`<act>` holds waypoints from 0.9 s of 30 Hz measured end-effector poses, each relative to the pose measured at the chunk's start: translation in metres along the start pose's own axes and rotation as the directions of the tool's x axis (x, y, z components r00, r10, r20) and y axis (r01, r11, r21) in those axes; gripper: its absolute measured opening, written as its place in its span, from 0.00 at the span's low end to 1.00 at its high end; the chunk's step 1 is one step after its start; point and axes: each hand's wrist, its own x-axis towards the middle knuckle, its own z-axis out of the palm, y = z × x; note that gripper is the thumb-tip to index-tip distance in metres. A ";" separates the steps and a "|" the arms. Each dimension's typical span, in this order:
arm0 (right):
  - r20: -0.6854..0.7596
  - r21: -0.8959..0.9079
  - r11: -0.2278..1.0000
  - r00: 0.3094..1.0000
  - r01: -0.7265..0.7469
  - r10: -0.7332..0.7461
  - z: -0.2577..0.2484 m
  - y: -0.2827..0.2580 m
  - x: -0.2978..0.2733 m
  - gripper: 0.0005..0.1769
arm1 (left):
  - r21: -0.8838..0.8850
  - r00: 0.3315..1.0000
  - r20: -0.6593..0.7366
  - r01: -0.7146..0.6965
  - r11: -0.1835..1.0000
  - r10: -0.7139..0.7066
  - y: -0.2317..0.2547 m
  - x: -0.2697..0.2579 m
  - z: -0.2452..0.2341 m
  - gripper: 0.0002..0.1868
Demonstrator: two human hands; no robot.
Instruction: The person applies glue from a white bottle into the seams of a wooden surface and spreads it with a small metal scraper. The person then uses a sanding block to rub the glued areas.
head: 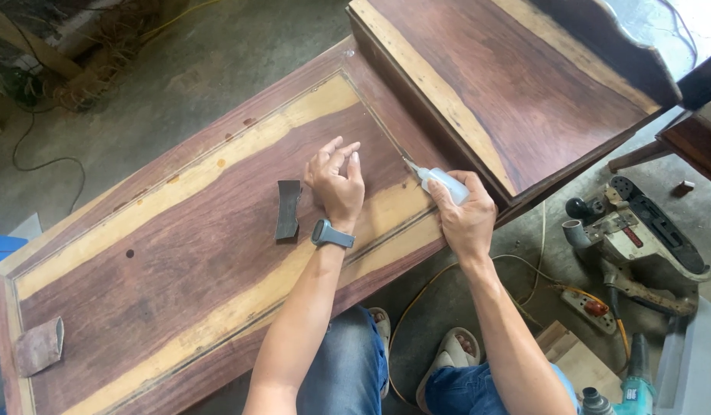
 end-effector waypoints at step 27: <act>0.000 -0.045 0.999 1.000 -0.023 0.023 0.002 0.025 0.010 0.13 | -0.076 1.000 -0.004 0.026 0.997 -0.026 0.016 0.005 -0.011 0.08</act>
